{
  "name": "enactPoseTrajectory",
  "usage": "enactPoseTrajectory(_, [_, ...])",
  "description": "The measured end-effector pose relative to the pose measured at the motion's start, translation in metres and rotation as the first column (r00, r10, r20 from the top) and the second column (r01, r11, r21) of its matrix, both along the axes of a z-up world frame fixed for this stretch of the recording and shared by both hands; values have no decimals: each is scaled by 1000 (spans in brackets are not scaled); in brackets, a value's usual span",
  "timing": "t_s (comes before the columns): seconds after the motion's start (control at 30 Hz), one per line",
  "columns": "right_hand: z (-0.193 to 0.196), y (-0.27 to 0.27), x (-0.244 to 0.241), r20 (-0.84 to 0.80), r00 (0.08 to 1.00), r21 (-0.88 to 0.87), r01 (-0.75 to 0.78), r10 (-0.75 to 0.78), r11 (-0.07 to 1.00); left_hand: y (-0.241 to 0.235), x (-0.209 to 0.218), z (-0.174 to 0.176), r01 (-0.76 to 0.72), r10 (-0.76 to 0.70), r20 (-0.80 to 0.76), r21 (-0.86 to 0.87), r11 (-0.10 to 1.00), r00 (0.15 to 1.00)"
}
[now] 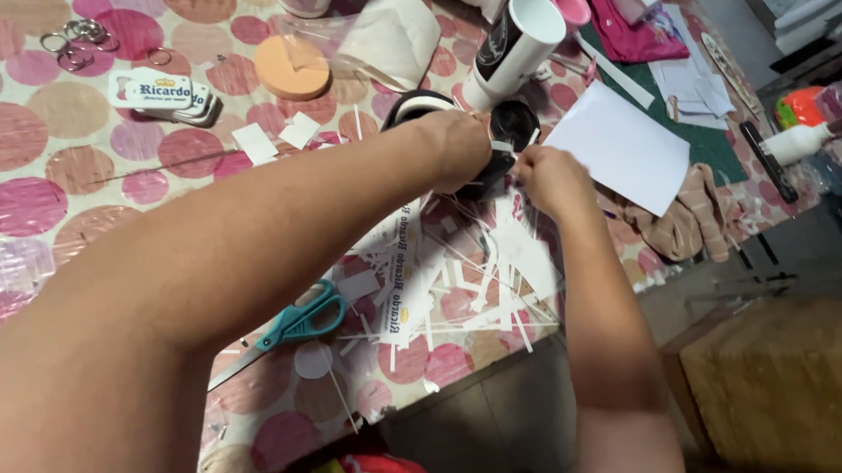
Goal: Assembling small plastic bottle openers by applying printed labels and clear protective stickers.
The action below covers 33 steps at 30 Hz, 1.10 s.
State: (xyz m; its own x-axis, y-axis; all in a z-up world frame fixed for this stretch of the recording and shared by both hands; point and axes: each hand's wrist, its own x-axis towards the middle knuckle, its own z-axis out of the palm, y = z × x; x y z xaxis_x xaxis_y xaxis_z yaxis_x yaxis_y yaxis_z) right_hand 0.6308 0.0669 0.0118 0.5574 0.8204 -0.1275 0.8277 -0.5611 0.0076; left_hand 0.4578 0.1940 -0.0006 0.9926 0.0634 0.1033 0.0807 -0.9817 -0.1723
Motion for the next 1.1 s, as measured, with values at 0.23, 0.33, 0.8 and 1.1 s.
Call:
enactPoseTrajectory(0.23, [38,-61,-49,-108,954,781,-93,280,618,-15,-71,45,95,230,453,-588,803,861])
enactPoseTrajectory(0.33, [49,-73,-126,-436,742,887,260,509,381,-45,-138,61,72,649,227,-964,256,726])
enactPoseTrajectory(0.8, [-12,-16,-301,-717,157,590,655,679,472,-107,-265,41,290,744,644,-757,586,178])
enactPoseTrajectory(1.1, [-10,-14,-306,-725,203,608,637,658,474,-107,-285,39,214,622,749,-662,718,227])
